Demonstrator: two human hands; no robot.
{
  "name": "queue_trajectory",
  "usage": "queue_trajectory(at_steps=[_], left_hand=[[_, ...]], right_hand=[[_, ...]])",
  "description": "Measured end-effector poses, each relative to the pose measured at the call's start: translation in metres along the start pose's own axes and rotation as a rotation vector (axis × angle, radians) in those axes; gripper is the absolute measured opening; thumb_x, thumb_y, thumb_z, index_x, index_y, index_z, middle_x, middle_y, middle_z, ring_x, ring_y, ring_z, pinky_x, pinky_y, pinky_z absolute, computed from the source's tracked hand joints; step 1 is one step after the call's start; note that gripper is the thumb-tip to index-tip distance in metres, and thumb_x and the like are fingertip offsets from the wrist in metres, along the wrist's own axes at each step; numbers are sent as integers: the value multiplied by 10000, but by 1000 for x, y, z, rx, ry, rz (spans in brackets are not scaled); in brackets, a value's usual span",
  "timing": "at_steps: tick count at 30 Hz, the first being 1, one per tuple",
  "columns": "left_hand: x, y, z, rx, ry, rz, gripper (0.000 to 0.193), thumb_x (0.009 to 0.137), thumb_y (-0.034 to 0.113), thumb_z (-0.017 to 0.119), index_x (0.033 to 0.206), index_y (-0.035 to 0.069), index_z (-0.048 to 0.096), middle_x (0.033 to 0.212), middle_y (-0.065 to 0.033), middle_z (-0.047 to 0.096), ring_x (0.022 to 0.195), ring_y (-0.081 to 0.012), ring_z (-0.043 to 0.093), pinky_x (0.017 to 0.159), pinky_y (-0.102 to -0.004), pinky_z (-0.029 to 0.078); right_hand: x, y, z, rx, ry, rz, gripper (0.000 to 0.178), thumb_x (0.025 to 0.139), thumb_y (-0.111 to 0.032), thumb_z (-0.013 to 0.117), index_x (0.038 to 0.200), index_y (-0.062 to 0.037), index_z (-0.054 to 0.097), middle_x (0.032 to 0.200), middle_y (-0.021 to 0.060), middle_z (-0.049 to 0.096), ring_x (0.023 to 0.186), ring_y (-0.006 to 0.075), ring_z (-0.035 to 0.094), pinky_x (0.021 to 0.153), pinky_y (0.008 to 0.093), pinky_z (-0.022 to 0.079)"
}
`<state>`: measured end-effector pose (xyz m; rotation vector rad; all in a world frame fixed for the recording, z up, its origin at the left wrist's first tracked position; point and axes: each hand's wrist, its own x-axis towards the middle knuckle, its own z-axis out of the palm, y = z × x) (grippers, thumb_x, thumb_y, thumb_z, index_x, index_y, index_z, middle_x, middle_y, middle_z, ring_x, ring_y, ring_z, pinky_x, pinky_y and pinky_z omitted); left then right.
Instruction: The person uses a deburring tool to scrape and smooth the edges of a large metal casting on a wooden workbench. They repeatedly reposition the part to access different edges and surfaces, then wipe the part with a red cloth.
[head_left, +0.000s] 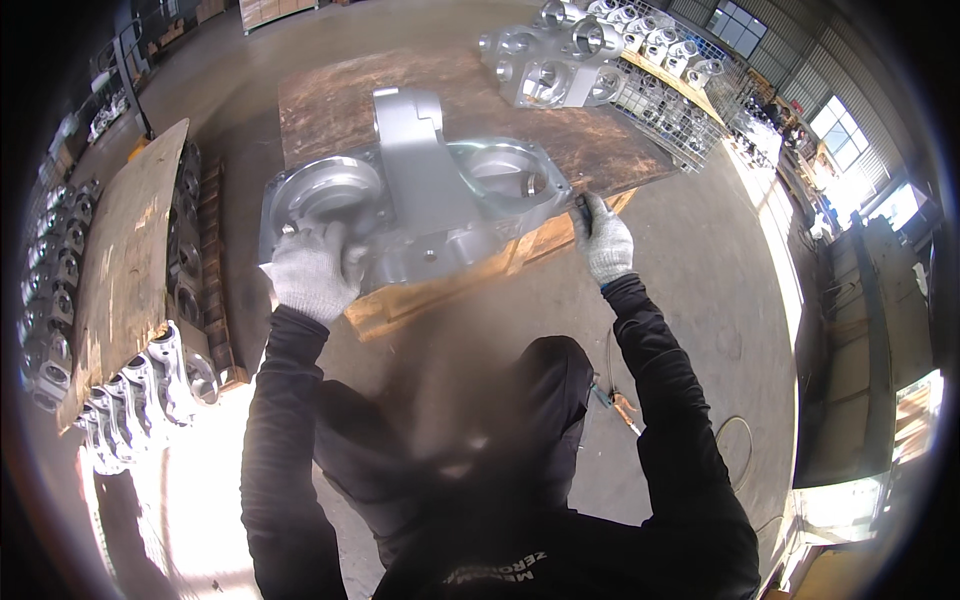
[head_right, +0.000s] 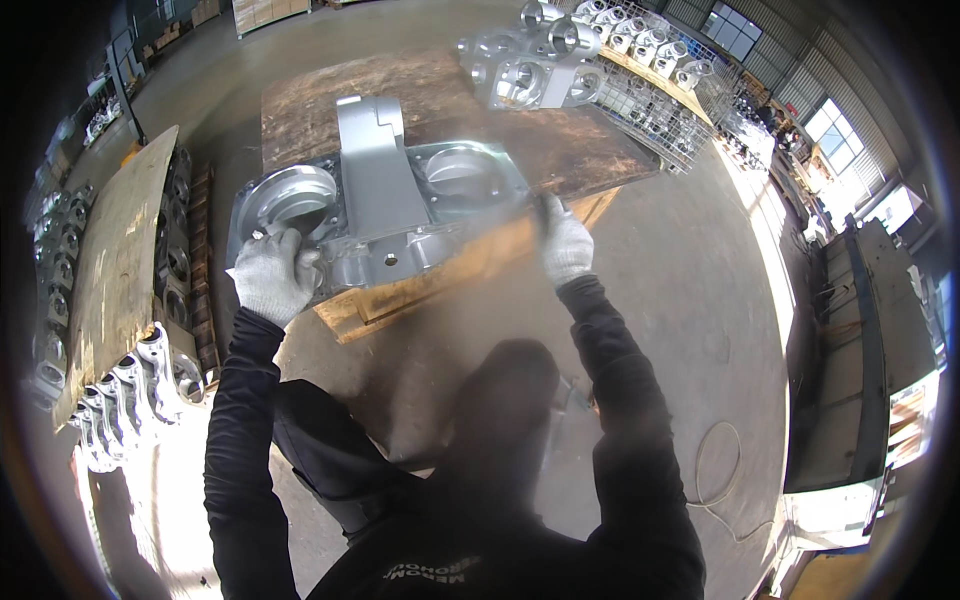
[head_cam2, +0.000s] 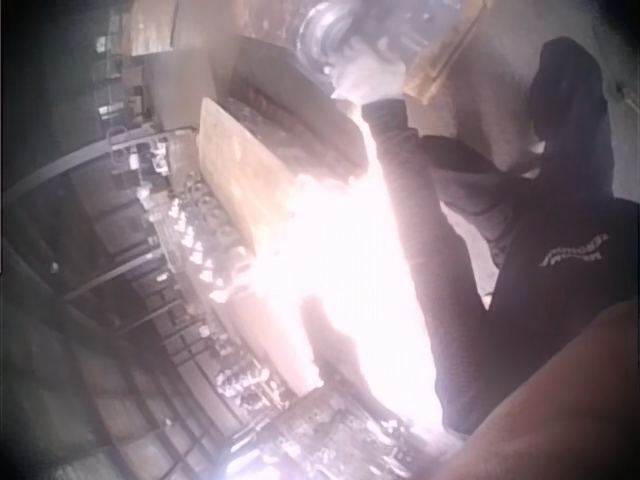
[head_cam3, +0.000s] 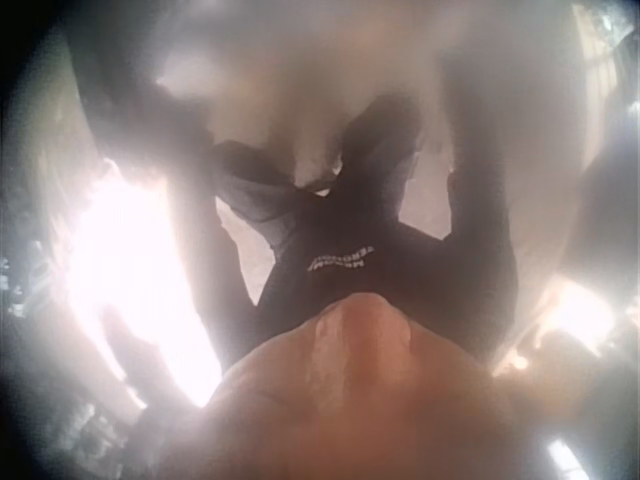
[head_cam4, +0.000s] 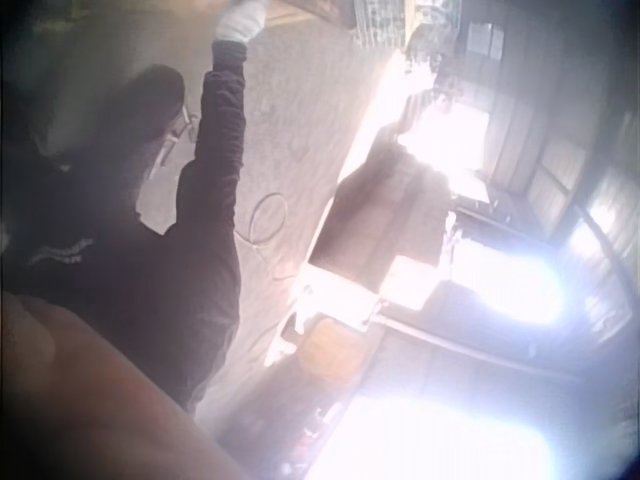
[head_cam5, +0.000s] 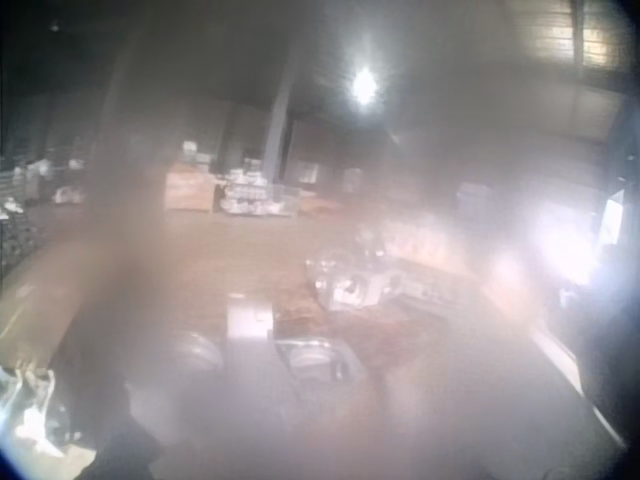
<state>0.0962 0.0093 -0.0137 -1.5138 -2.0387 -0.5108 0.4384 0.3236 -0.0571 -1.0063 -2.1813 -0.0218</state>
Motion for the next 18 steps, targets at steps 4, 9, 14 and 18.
queue_trajectory(at_steps=[4,9,14,18], left_hand=[[-1,-1,2,13,1,23,303,958,373,652,998,72,646,967,-164,691,893,-397,683,791,-540,538],[-1,0,1,-34,27,14,263,911,323,694,979,71,659,987,-184,692,850,-426,685,771,-538,551],[-2,2,0,25,12,-7,277,908,333,705,984,71,664,991,-176,702,843,-415,692,767,-527,559],[0,2,-1,-20,11,2,284,898,340,713,994,75,673,978,-173,709,839,-405,697,749,-518,566]], right_hand=[[-1,-7,8,-11,-22,43,293,1034,-258,694,1254,-64,696,1098,193,770,980,414,745,813,489,595],[-3,-22,7,-5,-13,94,289,1046,-291,672,1210,-58,719,999,235,761,938,443,739,786,516,589],[0,-36,7,-47,13,133,272,1059,-304,644,1146,-61,729,859,250,741,829,461,731,710,556,576],[-1,-48,10,-183,26,115,237,1049,-304,645,1055,-76,711,803,232,730,762,445,728,675,563,572]])
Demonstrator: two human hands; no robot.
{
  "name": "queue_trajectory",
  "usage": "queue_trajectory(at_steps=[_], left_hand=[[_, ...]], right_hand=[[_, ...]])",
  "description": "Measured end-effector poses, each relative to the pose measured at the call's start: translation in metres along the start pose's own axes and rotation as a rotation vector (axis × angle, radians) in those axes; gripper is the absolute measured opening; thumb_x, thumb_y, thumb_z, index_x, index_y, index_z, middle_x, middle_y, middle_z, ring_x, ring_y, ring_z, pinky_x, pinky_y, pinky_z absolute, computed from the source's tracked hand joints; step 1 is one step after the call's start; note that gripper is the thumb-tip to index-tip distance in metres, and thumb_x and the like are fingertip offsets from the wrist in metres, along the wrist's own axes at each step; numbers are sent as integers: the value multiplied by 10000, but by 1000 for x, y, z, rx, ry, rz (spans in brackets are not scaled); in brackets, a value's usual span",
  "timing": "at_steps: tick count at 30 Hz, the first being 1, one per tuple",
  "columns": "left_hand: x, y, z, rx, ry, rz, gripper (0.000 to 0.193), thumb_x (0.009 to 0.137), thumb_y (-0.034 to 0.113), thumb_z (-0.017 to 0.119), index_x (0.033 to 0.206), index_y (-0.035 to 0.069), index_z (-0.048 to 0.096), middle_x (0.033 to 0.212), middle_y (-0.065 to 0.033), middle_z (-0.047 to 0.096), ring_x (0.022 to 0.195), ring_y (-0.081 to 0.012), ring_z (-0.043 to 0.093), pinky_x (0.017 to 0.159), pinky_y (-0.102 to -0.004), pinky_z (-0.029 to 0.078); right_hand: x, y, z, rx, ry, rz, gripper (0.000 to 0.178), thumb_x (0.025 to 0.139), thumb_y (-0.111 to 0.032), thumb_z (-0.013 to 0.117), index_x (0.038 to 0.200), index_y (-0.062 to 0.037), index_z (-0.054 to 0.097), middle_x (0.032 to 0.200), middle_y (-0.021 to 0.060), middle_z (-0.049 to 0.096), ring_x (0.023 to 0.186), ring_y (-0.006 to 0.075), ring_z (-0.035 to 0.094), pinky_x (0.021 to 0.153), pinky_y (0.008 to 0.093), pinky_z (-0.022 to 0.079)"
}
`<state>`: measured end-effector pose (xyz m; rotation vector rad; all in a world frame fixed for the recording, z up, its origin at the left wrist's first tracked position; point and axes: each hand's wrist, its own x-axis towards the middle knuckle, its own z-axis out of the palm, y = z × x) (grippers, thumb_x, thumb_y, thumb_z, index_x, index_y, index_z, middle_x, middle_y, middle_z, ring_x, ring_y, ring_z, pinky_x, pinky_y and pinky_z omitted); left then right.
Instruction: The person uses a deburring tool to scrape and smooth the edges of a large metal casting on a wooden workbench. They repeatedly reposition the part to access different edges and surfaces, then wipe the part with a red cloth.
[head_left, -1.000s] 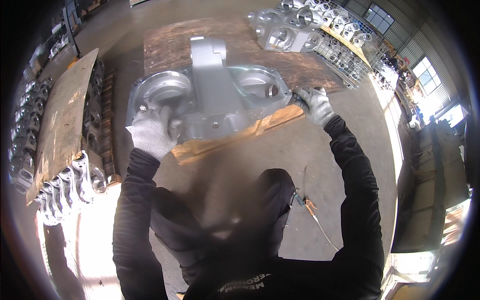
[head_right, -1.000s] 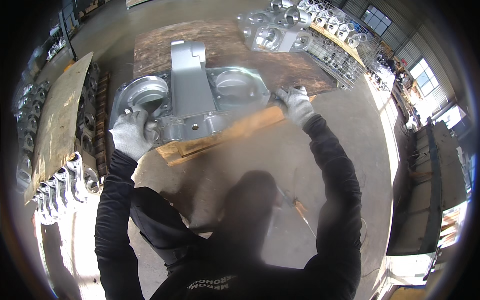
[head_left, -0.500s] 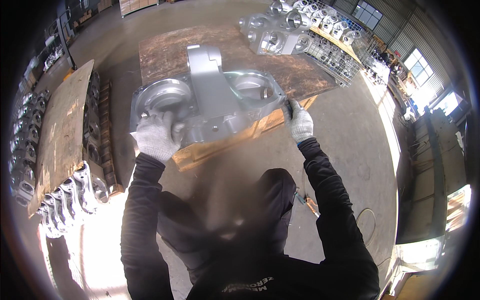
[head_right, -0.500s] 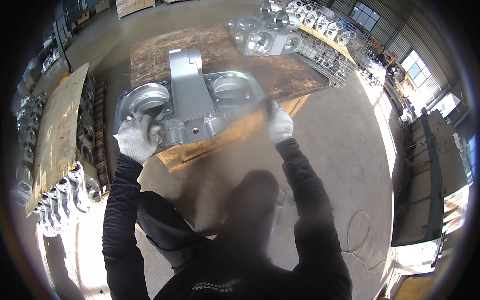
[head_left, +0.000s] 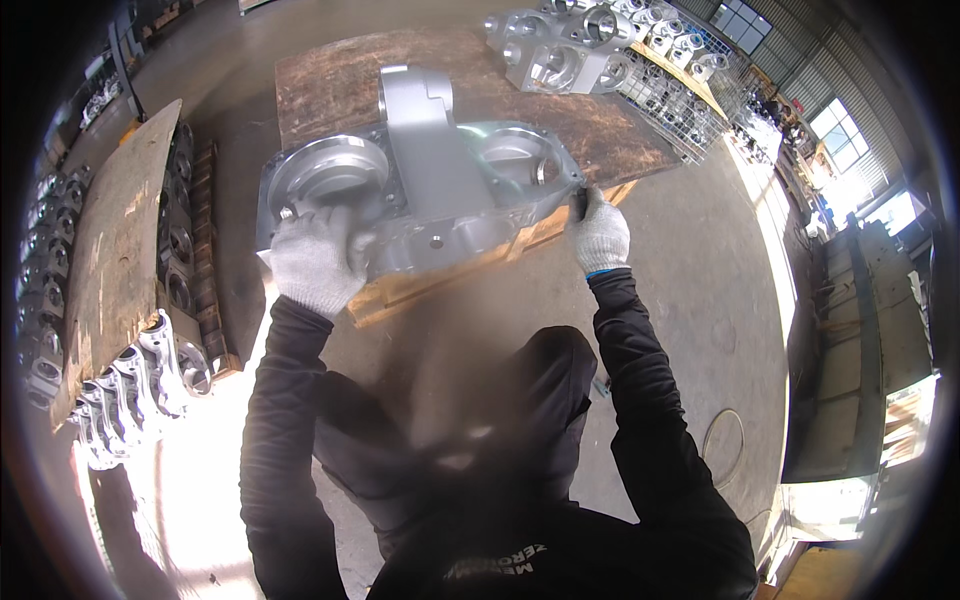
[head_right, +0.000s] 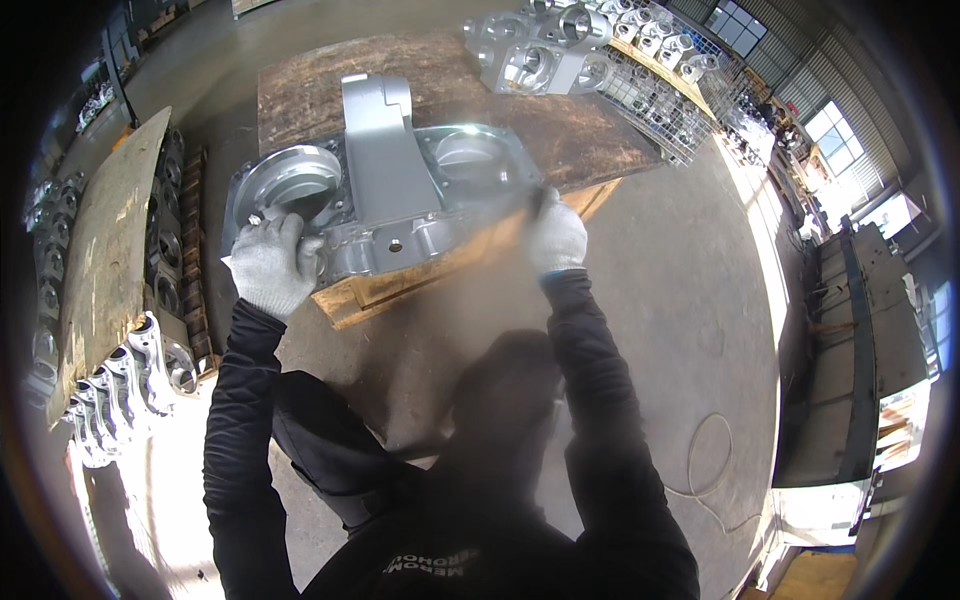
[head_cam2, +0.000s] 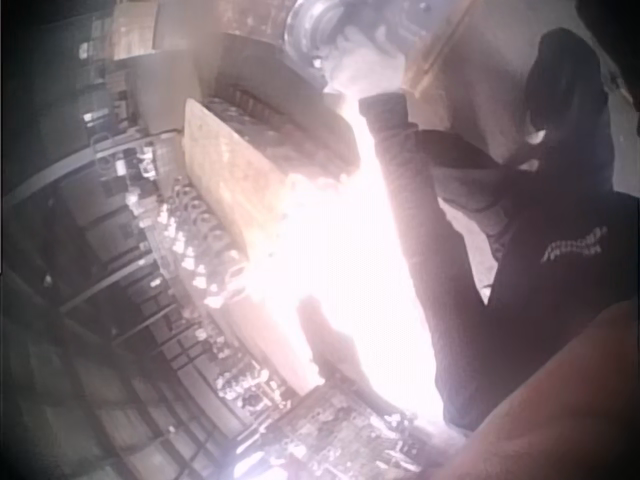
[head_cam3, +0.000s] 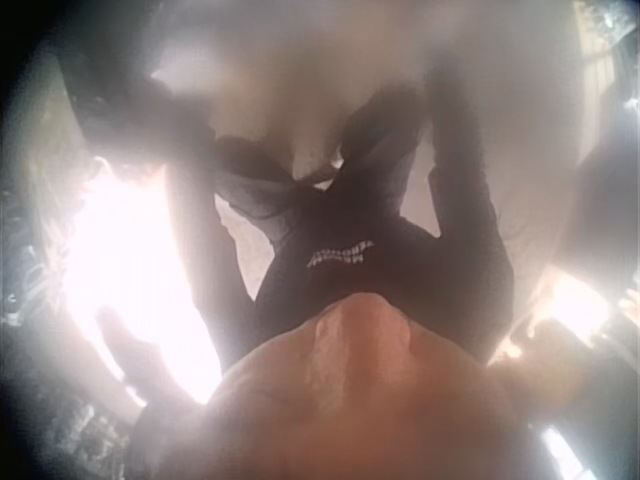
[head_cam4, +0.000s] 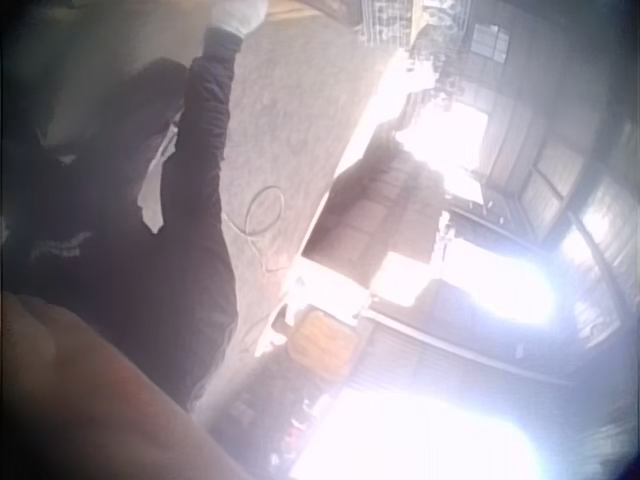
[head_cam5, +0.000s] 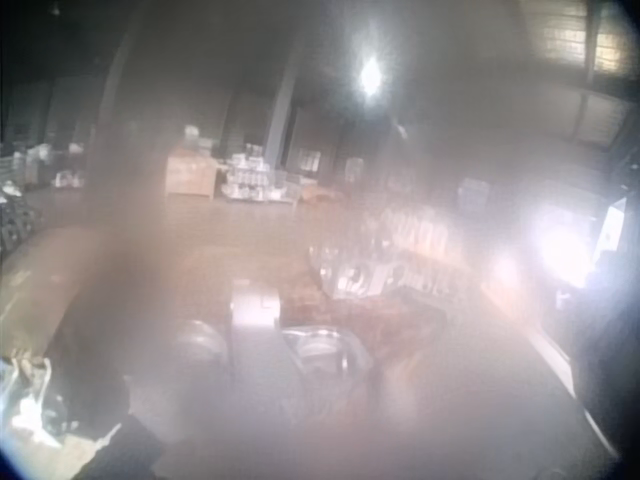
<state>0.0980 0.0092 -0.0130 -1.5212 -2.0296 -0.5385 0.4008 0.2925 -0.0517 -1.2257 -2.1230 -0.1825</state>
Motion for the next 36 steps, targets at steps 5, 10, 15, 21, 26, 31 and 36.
queue_trajectory(at_steps=[5,10,15,21,26,31,36], left_hand=[[0,1,-2,-10,36,-4,277,907,341,705,985,78,670,959,-151,711,847,-387,700,767,-510,563],[0,1,-1,-65,1,-9,274,905,359,708,958,93,669,941,-118,712,876,-353,696,770,-507,548],[1,-1,3,-43,22,-6,290,919,372,701,953,85,673,909,-113,714,862,-352,697,770,-498,551],[1,1,2,9,-51,-40,320,944,396,681,974,77,683,934,-117,724,876,-350,702,801,-496,566],[1,4,-2,28,-106,-60,342,961,416,657,990,75,680,949,-124,722,923,-354,698,798,-509,566],[1,4,-5,38,-97,-51,325,939,395,676,986,74,677,941,-129,718,908,-366,695,772,-504,570],[0,6,-6,26,-52,-56,333,894,369,769,965,53,691,912,-146,716,872,-371,698,765,-511,557]], right_hand=[[-6,-14,-3,-45,-13,-86,223,1034,-301,663,1021,-81,698,769,206,725,729,424,730,661,554,572],[-13,-31,-16,-4,5,-109,221,1030,-312,673,1036,-94,711,771,199,729,729,415,732,654,548,574],[-33,-64,-27,-4,-87,-80,240,1049,-302,605,1094,-76,674,809,204,736,748,428,728,676,557,570],[-44,-87,-23,-24,51,-41,215,1023,-302,667,1008,-88,688,734,171,720,666,385,727,590,517,570],[-47,-93,-17,-45,70,7,205,1023,-295,663,1006,-91,680,746,169,725,682,379,733,601,515,575],[-51,-96,-14,-26,84,20,207,1030,-291,658,1020,-85,684,788,177,731,716,383,737,620,511,577],[-58,-100,-13,-1,55,35,217,1028,-291,657,1041,-77,689,822,189,734,725,402,734,642,515,581]])
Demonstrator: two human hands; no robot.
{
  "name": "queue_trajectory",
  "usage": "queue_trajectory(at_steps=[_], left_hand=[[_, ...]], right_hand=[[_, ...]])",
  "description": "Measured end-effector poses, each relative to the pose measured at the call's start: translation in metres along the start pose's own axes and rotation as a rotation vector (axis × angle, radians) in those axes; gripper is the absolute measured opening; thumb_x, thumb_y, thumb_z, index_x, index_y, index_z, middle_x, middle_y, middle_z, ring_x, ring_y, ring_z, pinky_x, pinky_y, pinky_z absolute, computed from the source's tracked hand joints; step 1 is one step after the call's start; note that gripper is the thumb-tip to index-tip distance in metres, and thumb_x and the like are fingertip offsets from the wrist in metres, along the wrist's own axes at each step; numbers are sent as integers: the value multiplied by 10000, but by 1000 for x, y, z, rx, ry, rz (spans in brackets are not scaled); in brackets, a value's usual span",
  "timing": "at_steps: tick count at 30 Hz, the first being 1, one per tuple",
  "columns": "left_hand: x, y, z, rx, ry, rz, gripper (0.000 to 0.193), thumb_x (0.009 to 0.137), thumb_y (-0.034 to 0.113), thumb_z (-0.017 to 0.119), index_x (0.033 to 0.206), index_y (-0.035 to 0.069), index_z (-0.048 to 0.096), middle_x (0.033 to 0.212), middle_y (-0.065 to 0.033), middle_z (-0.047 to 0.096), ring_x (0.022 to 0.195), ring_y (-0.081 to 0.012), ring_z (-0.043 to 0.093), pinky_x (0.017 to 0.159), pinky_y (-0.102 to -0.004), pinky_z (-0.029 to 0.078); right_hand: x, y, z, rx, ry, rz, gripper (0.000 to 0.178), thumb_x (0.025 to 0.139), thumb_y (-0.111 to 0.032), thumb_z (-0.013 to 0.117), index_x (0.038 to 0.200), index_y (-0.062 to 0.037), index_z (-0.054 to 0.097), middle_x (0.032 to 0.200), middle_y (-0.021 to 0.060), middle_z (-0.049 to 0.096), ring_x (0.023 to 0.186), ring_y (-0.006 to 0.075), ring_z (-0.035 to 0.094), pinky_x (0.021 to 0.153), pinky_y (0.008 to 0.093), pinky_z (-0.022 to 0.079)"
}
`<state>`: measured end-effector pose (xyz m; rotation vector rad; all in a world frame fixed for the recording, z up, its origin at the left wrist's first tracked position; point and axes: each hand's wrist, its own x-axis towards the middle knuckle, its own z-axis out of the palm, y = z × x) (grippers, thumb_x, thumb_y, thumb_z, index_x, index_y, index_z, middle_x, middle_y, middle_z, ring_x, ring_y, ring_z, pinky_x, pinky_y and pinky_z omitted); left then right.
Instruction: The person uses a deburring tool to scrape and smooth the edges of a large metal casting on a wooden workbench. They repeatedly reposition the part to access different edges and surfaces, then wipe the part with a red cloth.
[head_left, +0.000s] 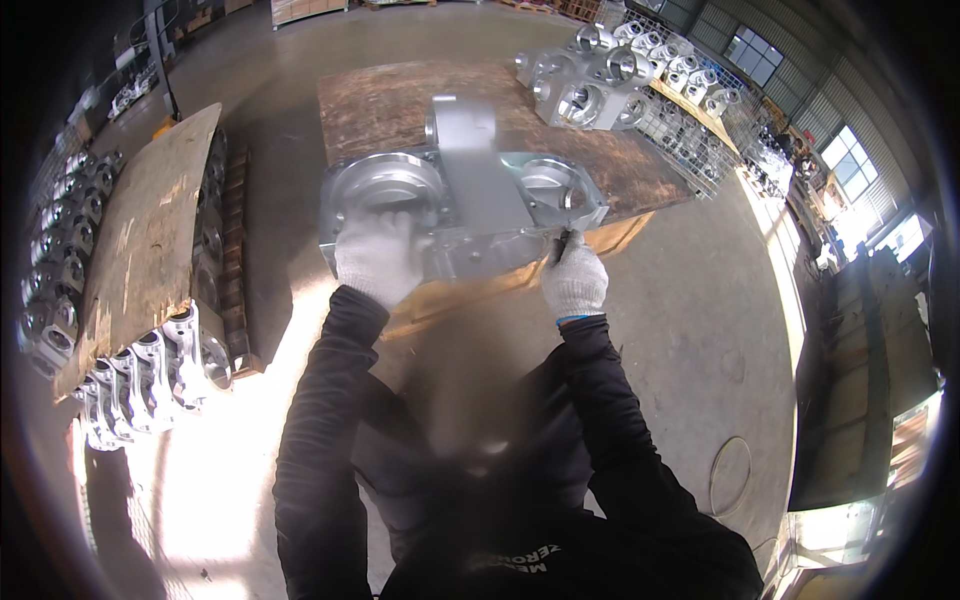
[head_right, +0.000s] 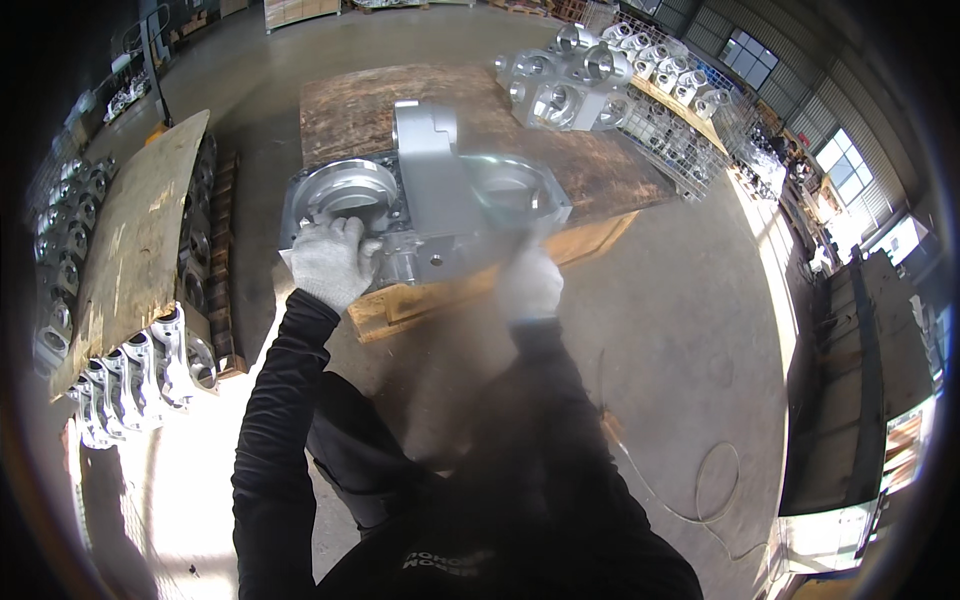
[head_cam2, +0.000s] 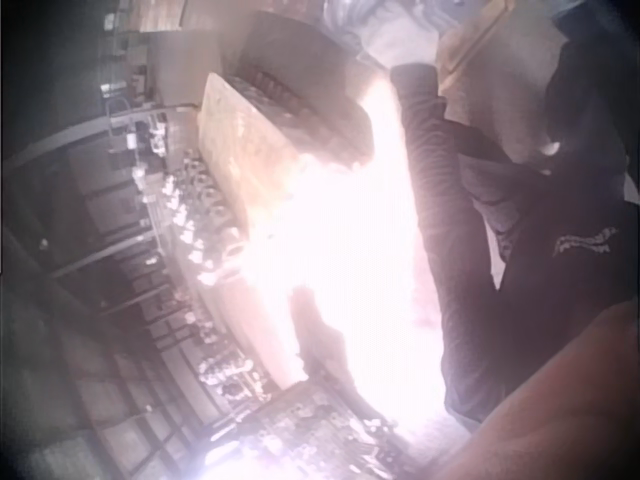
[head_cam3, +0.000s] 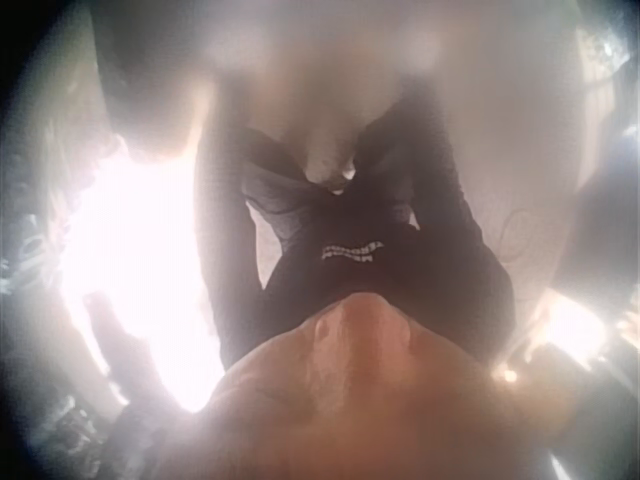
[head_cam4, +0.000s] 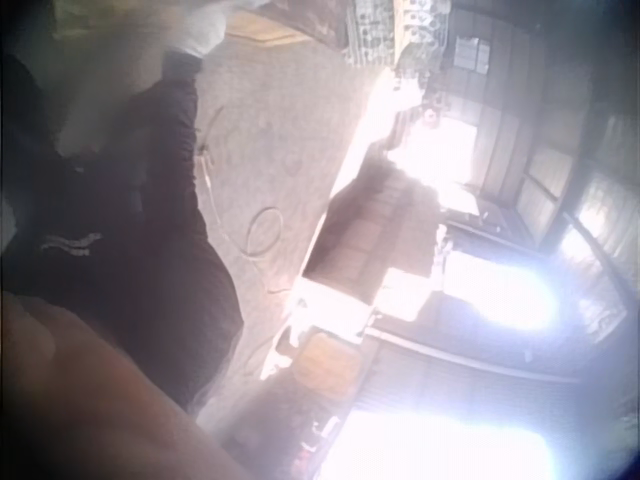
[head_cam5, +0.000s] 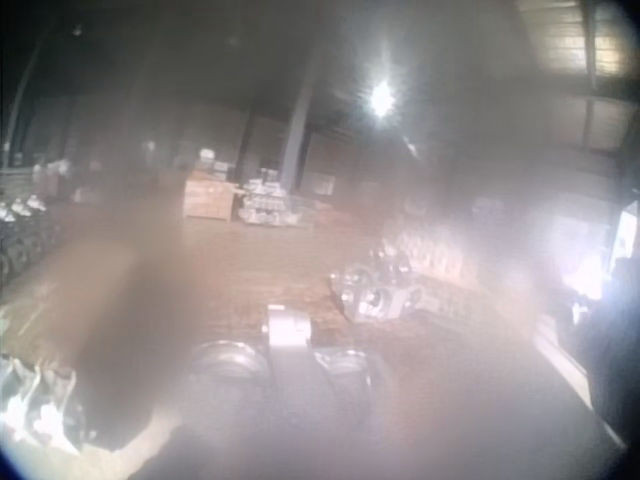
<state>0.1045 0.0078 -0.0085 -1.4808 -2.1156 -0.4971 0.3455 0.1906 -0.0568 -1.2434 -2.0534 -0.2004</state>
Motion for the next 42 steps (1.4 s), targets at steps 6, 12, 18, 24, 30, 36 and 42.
queue_trajectory(at_steps=[6,12,18,24,30,36,42], left_hand=[[2,-1,4,5,34,4,321,925,399,680,954,79,695,946,-156,730,864,-392,707,792,-517,570],[2,-5,4,-27,62,44,305,919,392,683,928,87,685,946,-190,730,843,-405,704,811,-526,560],[2,-6,4,-99,214,115,242,852,283,777,875,83,645,816,-154,694,753,-395,680,724,-539,543],[2,-5,3,-67,141,99,252,861,313,768,905,86,667,832,-146,699,786,-389,685,730,-541,541],[1,-4,-1,-60,124,100,286,938,373,690,934,87,674,899,-174,705,812,-384,698,781,-508,557],[1,-2,1,-34,96,67,280,908,364,701,929,85,672,878,-165,703,803,-388,695,789,-511,559],[0,-5,7,-39,120,72,291,910,373,698,925,84,674,887,-162,726,806,-404,707,799,-528,561]], right_hand=[[-16,-44,-13,149,-210,27,397,1025,-341,655,1245,-10,665,823,229,730,783,447,739,709,558,588],[-12,-53,-48,560,-143,54,340,1040,-317,660,1208,-28,721,955,248,768,896,453,752,779,548,594],[-11,-46,-48,307,-223,50,336,1011,-317,683,1251,-82,685,800,215,727,759,437,734,679,529,587],[-11,-44,-30,159,-106,6,330,1009,-338,687,1224,-87,694,787,212,726,715,412,737,648,529,593],[-16,-43,-20,160,-146,40,325,1014,-327,680,1236,-89,699,774,204,728,715,416,736,648,529,593],[-21,-62,-20,139,-69,35,330,1017,-320,675,1216,-60,705,733,194,716,663,395,729,616,507,588],[-31,-91,-16,154,13,108,336,1011,-311,683,1202,-34,692,711,179,700,629,381,716,588,494,574]])
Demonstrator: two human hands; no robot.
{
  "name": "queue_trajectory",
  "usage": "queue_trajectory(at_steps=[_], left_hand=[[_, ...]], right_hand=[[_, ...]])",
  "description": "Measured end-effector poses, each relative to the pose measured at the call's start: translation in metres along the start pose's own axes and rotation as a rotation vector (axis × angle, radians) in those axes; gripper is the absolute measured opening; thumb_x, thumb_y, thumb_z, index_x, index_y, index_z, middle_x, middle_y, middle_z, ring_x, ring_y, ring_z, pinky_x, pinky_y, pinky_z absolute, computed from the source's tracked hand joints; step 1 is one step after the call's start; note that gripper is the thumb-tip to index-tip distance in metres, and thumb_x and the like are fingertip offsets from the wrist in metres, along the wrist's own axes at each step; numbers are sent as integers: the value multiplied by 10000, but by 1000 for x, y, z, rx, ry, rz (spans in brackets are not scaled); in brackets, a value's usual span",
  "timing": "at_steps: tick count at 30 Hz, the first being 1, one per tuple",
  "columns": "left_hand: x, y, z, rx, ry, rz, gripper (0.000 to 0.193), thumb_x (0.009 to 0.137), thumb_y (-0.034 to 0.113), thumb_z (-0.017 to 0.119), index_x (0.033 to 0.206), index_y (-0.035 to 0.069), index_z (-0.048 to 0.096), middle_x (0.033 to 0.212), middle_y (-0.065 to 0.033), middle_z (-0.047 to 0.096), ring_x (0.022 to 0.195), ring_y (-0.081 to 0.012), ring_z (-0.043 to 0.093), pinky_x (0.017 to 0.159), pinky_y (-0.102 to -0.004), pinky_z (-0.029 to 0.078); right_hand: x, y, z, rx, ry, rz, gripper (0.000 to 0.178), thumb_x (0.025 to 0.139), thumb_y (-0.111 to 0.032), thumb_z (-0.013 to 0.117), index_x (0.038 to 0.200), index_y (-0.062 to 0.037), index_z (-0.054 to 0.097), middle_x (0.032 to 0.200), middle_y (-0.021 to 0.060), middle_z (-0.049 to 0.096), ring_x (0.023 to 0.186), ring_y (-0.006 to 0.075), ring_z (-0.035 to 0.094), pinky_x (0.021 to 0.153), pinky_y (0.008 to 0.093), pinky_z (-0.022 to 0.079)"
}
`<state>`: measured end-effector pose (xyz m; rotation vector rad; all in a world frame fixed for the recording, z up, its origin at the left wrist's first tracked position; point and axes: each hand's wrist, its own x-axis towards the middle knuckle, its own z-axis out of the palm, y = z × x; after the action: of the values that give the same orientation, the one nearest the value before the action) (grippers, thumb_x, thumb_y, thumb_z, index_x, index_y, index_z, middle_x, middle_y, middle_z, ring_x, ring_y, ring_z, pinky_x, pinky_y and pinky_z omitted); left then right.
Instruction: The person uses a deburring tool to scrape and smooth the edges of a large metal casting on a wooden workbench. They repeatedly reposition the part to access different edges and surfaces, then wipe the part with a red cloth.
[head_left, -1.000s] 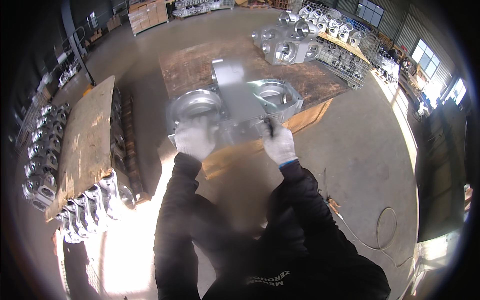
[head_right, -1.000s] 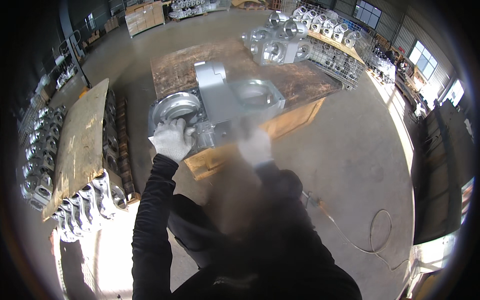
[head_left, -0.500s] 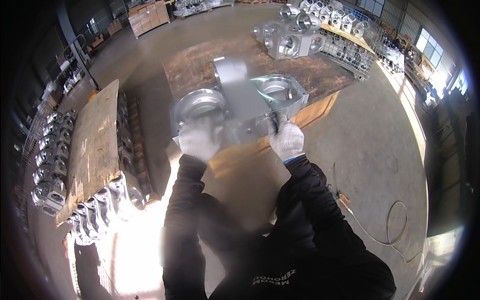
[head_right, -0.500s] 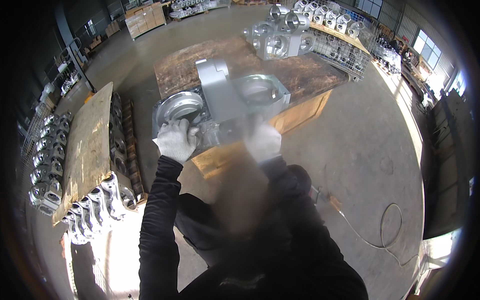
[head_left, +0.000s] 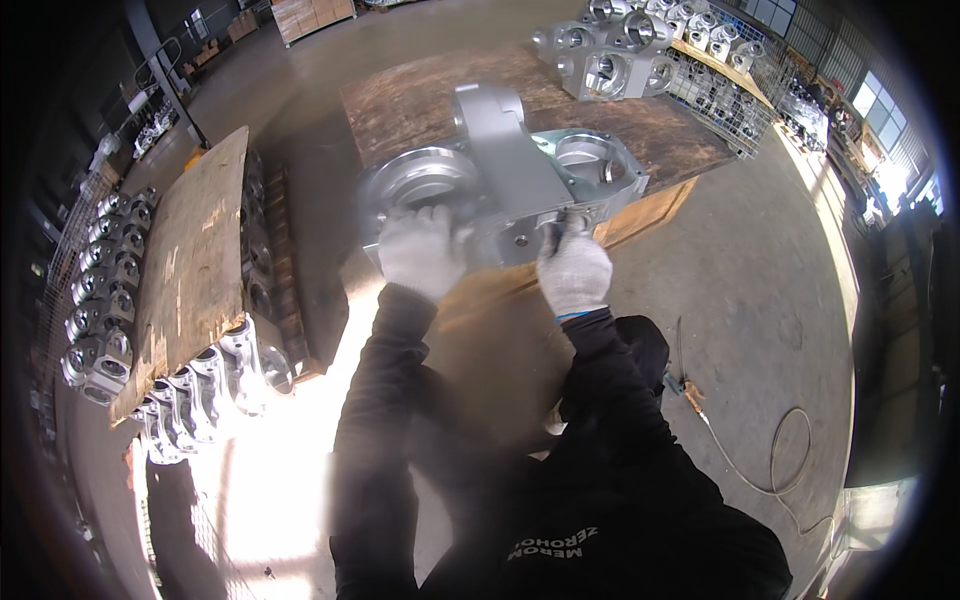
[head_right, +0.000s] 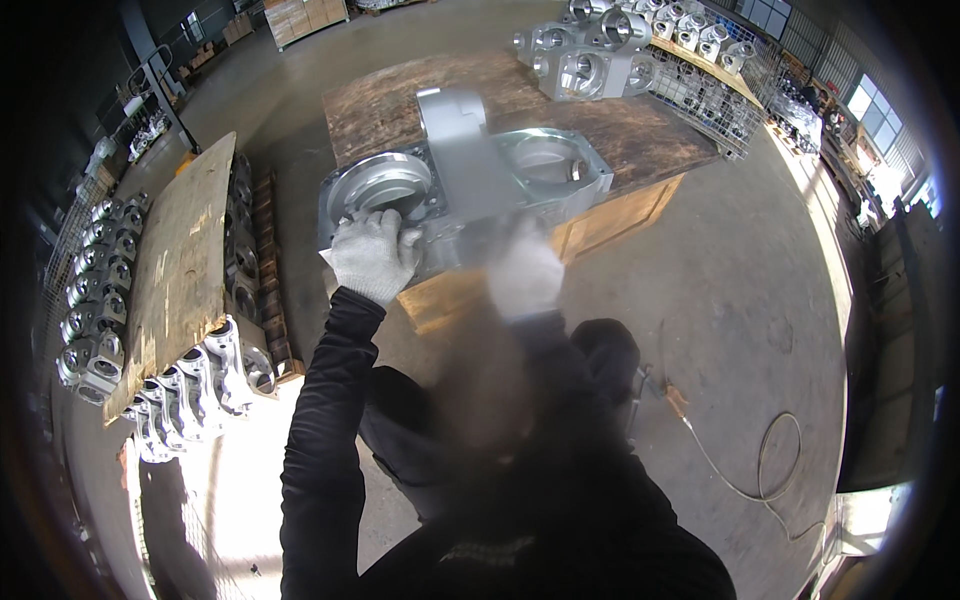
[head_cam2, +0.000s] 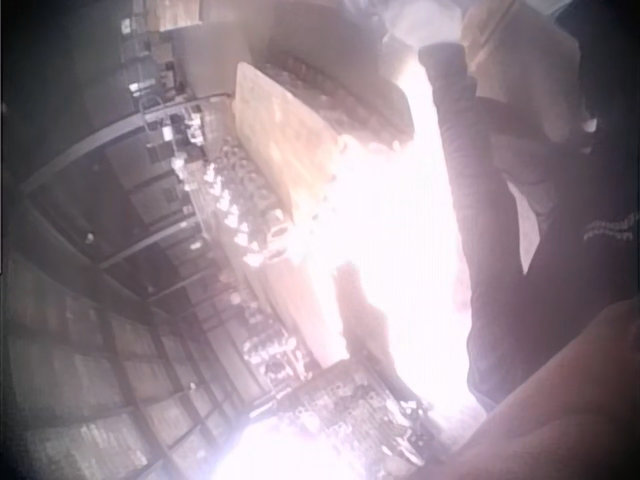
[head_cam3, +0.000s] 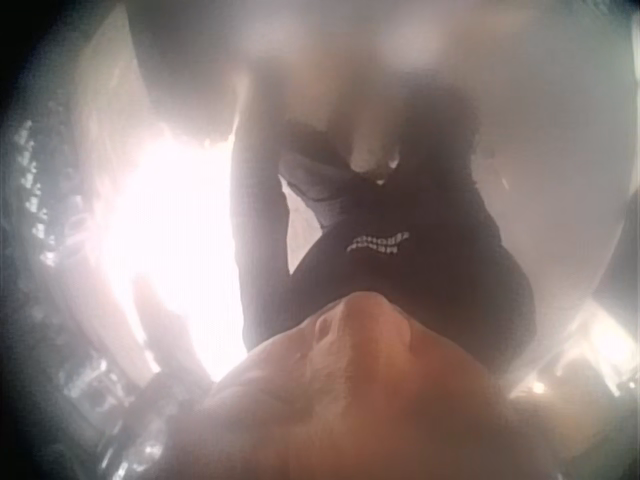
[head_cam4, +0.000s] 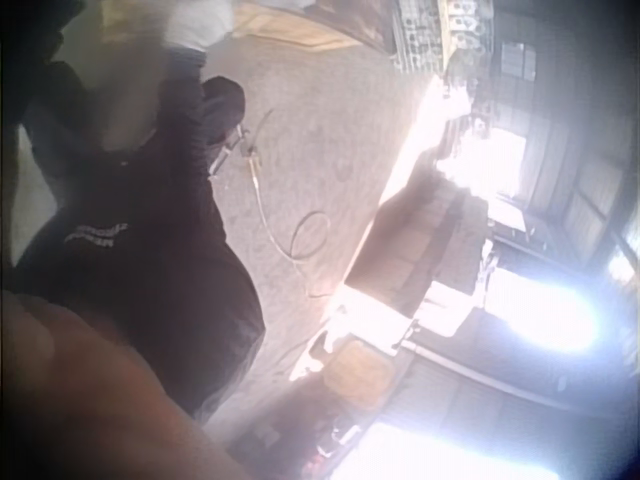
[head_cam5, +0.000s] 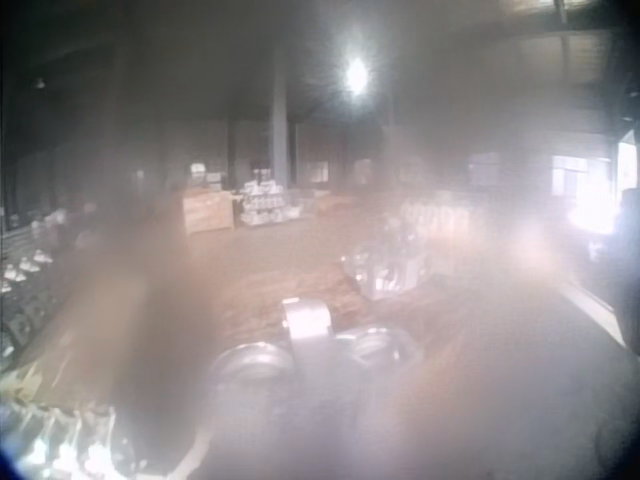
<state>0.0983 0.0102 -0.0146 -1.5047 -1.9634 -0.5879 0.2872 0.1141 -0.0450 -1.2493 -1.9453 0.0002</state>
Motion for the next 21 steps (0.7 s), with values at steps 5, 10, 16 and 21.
queue_trajectory(at_steps=[5,10,16,21], left_hand=[[1,-1,2,13,-22,-6,306,922,384,696,940,79,684,892,-152,746,795,-404,712,795,-533,561],[2,-3,2,22,-8,-2,337,936,411,696,962,75,695,914,-151,752,824,-400,715,818,-537,557],[0,1,-10,-97,-39,-7,371,961,420,679,972,51,711,880,-157,730,862,-367,716,828,-517,534],[5,5,-23,-186,-302,-168,388,980,409,657,1042,38,752,951,-163,747,881,-322,705,847,-471,512]], right_hand=[[-22,-43,14,135,-13,-68,324,1031,-309,649,1169,-16,654,782,208,722,718,424,732,669,546,580],[-13,-56,0,447,-168,-115,279,1053,-225,654,1167,28,688,866,236,741,813,437,735,738,511,568],[45,-58,-37,779,-275,-62,367,1084,-279,647,1249,45,692,967,234,747,893,334,737,826,399,563],[107,-120,-12,377,-335,-632,406,1040,-361,631,1350,-102,673,1123,220,766,1049,432,727,925,522,569]])
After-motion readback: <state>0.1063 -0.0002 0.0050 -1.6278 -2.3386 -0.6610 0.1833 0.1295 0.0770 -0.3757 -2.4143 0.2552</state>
